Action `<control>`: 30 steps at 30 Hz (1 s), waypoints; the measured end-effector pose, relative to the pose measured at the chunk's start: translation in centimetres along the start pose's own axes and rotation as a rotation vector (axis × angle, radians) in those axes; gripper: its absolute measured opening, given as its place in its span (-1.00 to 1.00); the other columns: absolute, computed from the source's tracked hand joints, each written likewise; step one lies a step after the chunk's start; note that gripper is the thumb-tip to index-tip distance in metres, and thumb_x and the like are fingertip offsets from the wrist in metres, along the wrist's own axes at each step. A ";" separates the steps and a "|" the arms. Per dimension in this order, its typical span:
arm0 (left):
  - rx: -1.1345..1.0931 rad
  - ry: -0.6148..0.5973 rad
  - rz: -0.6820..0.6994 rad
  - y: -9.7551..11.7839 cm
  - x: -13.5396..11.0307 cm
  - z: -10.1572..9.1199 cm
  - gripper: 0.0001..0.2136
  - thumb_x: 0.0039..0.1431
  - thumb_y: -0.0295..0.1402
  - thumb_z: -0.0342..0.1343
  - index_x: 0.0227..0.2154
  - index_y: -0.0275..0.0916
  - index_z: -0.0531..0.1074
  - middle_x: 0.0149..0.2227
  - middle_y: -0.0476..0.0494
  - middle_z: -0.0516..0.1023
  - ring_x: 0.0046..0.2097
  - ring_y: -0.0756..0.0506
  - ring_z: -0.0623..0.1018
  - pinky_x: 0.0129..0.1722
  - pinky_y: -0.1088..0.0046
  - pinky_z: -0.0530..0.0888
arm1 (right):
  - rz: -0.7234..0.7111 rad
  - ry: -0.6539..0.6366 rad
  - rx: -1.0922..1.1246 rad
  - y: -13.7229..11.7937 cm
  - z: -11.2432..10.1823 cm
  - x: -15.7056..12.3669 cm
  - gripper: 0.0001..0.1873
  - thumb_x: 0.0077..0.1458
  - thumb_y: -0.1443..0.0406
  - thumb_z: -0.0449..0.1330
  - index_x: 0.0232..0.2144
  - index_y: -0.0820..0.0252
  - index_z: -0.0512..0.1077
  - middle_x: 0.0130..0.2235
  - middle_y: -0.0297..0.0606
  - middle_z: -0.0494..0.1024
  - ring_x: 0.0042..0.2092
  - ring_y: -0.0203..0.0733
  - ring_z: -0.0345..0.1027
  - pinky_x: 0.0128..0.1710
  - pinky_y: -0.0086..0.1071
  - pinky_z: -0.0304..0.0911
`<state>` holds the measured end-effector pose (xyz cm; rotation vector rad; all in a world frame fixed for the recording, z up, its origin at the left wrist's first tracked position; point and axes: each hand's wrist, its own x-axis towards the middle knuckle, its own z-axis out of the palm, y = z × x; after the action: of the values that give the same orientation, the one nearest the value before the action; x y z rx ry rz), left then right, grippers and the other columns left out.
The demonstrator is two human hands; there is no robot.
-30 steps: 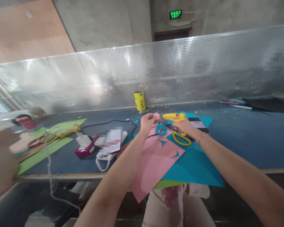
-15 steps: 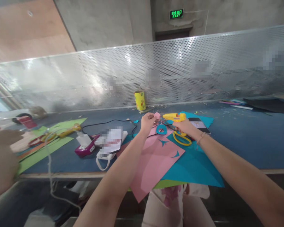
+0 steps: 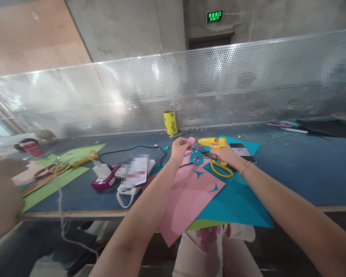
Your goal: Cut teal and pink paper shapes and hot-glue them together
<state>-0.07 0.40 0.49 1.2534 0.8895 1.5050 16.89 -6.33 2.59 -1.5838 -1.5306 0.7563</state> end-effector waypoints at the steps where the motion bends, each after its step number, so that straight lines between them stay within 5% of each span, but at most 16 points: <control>1: -0.023 -0.003 -0.003 0.0 0.0 0.0 -0.85 -0.23 -0.48 0.19 -0.59 -0.26 0.30 -0.61 0.02 0.46 -0.51 0.03 0.48 -0.40 0.48 0.44 | 0.008 0.005 -0.006 0.0 0.0 0.0 -0.90 -0.12 0.40 0.10 -0.59 0.19 0.23 -0.71 -0.43 0.25 -0.68 -0.41 0.08 -0.69 -0.52 -0.04; 12: -0.100 -0.027 -0.021 -0.3 0.2 0.0 -0.73 -0.23 -0.30 0.30 -0.61 -0.27 0.28 -0.58 -0.01 0.45 -0.42 -0.01 0.53 -0.25 0.40 0.48 | -0.003 0.023 -0.010 0.6 0.3 0.7 -0.89 -0.15 0.41 0.12 -0.61 0.18 0.24 -0.77 -0.45 0.20 -0.69 -0.40 0.09 -0.71 -0.54 -0.04; 23: 0.029 -0.038 0.092 -0.2 0.2 -0.3 -0.78 -0.21 -0.29 0.26 -0.66 -0.26 0.33 -0.68 0.06 0.32 -0.58 0.08 0.35 -0.50 0.53 0.36 | 0.004 0.043 -0.056 0.3 0.2 0.5 -0.83 -0.11 0.41 0.11 -0.66 0.19 0.23 -0.79 -0.44 0.15 -0.71 -0.41 0.05 -0.72 -0.53 -0.05; 30: -0.011 -0.024 0.017 -0.2 0.2 -0.1 -0.81 -0.23 -0.36 0.25 -0.64 -0.27 0.31 -0.67 0.07 0.33 -0.57 0.09 0.36 -0.48 0.54 0.35 | 0.004 0.038 -0.062 0.3 0.3 0.5 -0.83 -0.11 0.41 0.12 -0.66 0.19 0.23 -0.79 -0.44 0.16 -0.69 -0.40 0.07 -0.70 -0.53 -0.03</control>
<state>-0.12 0.61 0.38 1.2715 0.8557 1.5038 16.88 -5.78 2.21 -1.6385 -1.5369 0.6829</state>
